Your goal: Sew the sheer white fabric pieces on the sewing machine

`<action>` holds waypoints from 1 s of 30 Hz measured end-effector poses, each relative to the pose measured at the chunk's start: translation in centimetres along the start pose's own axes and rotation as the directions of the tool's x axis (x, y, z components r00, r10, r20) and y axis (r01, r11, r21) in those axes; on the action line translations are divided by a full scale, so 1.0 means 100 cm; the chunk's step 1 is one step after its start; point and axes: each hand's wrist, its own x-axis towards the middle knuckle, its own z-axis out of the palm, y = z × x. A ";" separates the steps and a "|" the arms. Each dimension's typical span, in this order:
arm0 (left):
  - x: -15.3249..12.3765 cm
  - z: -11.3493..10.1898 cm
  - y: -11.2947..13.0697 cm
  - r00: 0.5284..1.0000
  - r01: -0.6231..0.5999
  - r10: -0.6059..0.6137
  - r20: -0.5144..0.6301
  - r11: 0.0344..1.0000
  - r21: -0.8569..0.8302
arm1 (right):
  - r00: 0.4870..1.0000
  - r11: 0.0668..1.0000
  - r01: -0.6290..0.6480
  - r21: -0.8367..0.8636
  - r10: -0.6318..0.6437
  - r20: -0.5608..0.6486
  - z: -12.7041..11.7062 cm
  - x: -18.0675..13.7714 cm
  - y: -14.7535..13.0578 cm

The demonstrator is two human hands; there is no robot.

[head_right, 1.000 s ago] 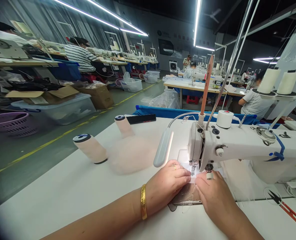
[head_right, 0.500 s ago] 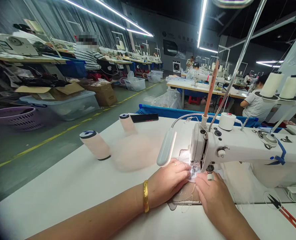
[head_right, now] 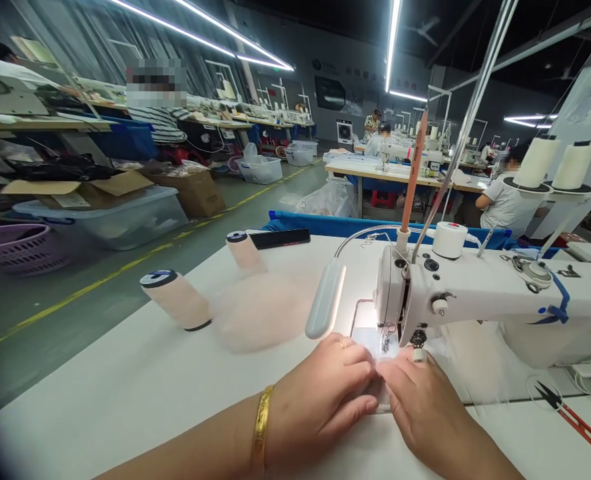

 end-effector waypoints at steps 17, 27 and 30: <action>0.001 0.025 -0.009 0.976 -0.125 0.127 -0.176 0.992 0.022 | 1.000 0.989 0.011 -0.145 -0.011 0.000 0.001 -0.007 0.010; -0.005 0.023 0.003 0.989 -0.053 0.062 -0.134 0.996 0.065 | 0.999 0.985 -0.036 -0.167 0.031 -0.035 0.005 -0.008 0.015; -0.006 0.024 0.005 0.990 -0.047 0.056 -0.129 0.996 0.074 | 0.998 0.983 -0.057 -0.173 0.052 -0.032 0.006 -0.008 0.017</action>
